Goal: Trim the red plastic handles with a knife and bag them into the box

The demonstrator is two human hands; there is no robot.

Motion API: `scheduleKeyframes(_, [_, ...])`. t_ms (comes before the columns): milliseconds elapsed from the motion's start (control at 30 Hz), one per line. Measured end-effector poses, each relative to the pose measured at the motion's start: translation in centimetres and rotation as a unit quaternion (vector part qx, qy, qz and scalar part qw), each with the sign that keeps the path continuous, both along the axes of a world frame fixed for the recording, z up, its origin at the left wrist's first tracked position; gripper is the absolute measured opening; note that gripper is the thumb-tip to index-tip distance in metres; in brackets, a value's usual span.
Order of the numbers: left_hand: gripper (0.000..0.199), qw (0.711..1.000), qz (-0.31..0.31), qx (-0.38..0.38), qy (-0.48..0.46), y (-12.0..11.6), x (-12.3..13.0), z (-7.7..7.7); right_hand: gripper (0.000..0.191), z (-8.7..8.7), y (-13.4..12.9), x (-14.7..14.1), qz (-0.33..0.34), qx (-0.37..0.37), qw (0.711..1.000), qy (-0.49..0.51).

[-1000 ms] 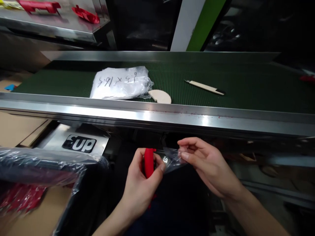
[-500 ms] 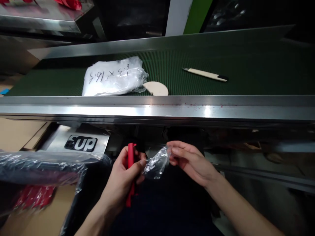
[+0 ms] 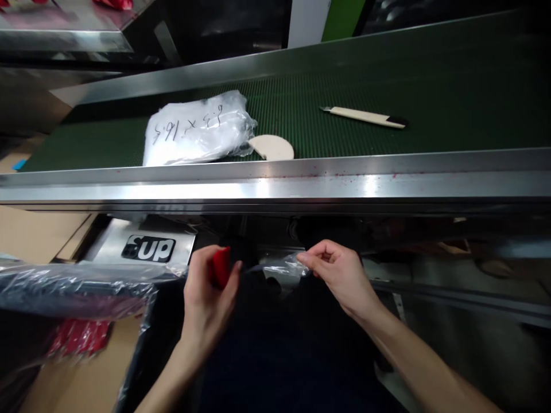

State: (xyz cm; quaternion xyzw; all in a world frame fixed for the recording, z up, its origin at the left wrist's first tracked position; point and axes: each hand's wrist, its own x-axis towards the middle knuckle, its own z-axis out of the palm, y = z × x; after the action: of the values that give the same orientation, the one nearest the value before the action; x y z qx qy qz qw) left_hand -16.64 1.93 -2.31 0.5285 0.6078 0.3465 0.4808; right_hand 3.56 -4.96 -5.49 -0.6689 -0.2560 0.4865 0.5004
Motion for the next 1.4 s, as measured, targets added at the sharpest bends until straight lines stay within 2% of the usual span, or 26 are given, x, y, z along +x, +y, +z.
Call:
scheduleKeyframes(67, [0.033, 0.998, -0.027, 0.056, 0.016, -1.3, 0.8, 0.4, 0.028, 0.1, 0.0, -0.5, 0.011, 0.004, 1.0, 0.003])
scheduleKeyframes(100, [0.03, 0.996, -0.063, 0.054, 0.014, -2.0, 1.3, 0.6, 0.028, 0.2, -0.1, -0.7, 0.027, 0.006, 1.0, 0.012])
scheduleKeyframes(200, [0.028, 0.988, -0.145, -0.041, -0.046, -3.1, 2.8, 0.4, 0.028, 0.8, -0.3, -1.4, 0.082, 0.015, 0.995, 0.05])
scheduleKeyframes(333, [0.028, 0.981, -0.132, -0.086, -0.115, -2.8, 3.8, 0.0, 0.026, 1.3, -0.7, -1.8, 0.098, 0.024, 0.993, 0.065])
scheduleKeyframes(533, [0.03, 0.968, -0.119, -0.17, -0.145, -2.6, 3.7, 0.2, 0.019, 1.5, -1.2, -1.8, 0.092, 0.019, 0.995, 0.038])
scheduleKeyframes(733, [0.028, 0.937, -0.092, -0.234, -0.243, -2.5, 3.3, 0.3, 0.024, 0.7, -1.3, -1.2, 0.031, 0.026, 0.999, 0.012])
scheduleKeyframes(833, [0.026, 0.918, -0.078, -0.25, -0.298, -2.0, 3.0, 0.7, 0.035, 0.0, -1.7, -0.9, 0.02, 0.011, 0.999, 0.036])
scheduleKeyframes(933, [0.027, 0.915, -0.045, -0.239, -0.321, -1.4, 2.6, 0.8, 0.044, -0.1, -2.5, -0.9, 0.082, -0.019, 0.989, 0.12])
scheduleKeyframes(1000, [0.03, 0.918, -0.023, -0.231, -0.323, -0.9, 2.3, 0.7, 0.042, 0.0, -2.9, -1.0, 0.111, -0.026, 0.979, 0.171])
scheduleKeyframes(1100, [0.034, 0.925, -0.007, -0.226, -0.306, -0.3, 1.8, 0.3, 0.032, 0.1, -3.2, -1.2, 0.092, -0.016, 0.977, 0.191])
scheduleKeyframes(1200, [0.033, 0.947, 0.014, -0.207, -0.243, -0.2, 1.4, -0.3, 0.029, -0.1, -3.2, -1.3, 0.057, -0.008, 0.983, 0.173])
scheduleKeyframes(1267, [0.035, 0.971, 0.055, -0.148, -0.18, -0.3, 1.2, -0.8, 0.03, -0.4, -3.1, -1.3, 0.03, -0.006, 0.989, 0.145])
scheduleKeyframes(1333, [0.039, 0.986, 0.094, -0.056, -0.126, -0.8, 1.2, -1.0, 0.032, -0.6, -3.0, -1.3, 0.008, -0.009, 0.994, 0.105])
scheduleKeyframes(1400, [0.04, 0.992, 0.079, 0.008, -0.098, -1.6, 1.3, -0.9, 0.034, -0.6, -2.8, -1.4, 0.008, -0.014, 0.997, 0.069])
